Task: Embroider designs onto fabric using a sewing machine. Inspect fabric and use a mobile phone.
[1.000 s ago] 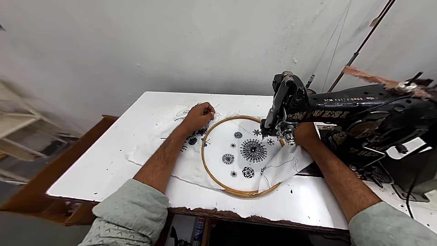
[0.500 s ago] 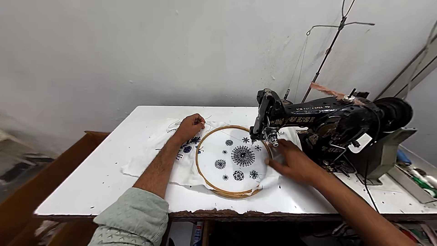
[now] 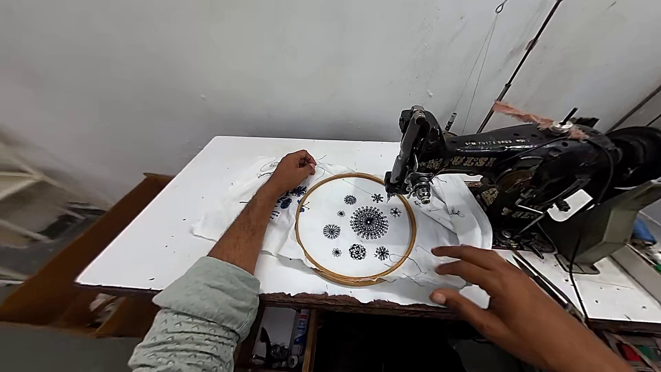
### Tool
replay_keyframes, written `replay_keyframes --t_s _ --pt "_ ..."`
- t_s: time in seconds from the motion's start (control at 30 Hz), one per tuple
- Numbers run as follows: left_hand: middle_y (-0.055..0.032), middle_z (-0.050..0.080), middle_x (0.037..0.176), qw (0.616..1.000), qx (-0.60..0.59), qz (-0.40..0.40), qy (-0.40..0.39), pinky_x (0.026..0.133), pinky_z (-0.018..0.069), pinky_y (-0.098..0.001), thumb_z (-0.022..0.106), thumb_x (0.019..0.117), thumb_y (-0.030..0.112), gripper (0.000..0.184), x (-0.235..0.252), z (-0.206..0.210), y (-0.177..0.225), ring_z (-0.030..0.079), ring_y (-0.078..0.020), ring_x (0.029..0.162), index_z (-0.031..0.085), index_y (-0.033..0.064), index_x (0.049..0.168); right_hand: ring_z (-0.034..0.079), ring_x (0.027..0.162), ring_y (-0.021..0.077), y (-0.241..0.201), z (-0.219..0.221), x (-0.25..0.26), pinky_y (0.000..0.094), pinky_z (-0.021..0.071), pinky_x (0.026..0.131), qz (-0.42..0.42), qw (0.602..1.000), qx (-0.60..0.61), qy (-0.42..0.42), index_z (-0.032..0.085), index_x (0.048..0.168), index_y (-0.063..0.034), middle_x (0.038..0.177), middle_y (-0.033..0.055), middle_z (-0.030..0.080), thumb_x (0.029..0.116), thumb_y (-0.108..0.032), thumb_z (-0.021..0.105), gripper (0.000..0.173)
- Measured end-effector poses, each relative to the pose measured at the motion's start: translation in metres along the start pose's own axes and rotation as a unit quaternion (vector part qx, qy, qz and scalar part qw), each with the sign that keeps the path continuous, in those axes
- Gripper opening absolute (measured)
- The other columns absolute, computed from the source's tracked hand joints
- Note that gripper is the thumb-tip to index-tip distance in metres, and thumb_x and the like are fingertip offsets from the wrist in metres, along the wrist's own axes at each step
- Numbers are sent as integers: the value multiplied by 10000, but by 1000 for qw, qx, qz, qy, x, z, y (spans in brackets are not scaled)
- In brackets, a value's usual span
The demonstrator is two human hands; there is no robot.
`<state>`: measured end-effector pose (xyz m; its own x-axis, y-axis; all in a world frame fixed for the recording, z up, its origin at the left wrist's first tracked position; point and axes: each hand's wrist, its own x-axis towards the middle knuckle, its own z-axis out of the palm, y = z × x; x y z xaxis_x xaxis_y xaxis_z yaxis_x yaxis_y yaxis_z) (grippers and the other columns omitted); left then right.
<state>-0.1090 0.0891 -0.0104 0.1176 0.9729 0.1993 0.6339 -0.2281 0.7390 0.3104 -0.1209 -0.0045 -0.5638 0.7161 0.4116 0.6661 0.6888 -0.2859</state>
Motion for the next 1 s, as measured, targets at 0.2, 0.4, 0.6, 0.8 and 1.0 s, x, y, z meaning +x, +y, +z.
replay_keyframes --t_s 0.2,0.4,0.6,0.8,1.0 --pt "-78 678 870 1000 -8 2 -5 705 522 -290 545 1052 92 122 2 -2 0 617 -108 720 622 -1 1075 724 897 106 -29 17 4 326 617 767 -67 975 201 -65 758 1010 -118 995 22 760 1016 -452 627 359" --pt "-55 674 859 1000 -12 -3 -11 684 513 -261 546 1053 89 105 4 -3 1 607 -81 703 616 13 1070 648 745 50 -6 41 23 249 573 601 38 995 91 -11 712 1174 -186 989 -48 686 984 -539 596 418" --pt "-48 675 843 1000 -8 0 -6 663 505 -249 552 1054 104 110 4 -2 0 602 -74 688 623 20 1059 612 670 134 -18 52 37 309 544 608 -66 982 141 -109 726 1209 -149 839 13 655 1021 -398 572 348" --pt "-61 667 836 1000 18 20 -4 694 512 -320 552 1047 105 121 8 8 2 604 -118 703 639 21 1051 652 732 70 3 32 49 239 559 659 -106 916 340 -184 773 995 -94 829 21 698 1023 -292 643 239" --pt "-73 640 801 993 27 96 -55 670 511 -371 538 1042 117 158 11 43 26 591 -153 679 655 15 1071 688 813 305 55 20 112 537 573 710 82 992 -66 -64 733 952 -47 888 127 674 910 -236 730 193"
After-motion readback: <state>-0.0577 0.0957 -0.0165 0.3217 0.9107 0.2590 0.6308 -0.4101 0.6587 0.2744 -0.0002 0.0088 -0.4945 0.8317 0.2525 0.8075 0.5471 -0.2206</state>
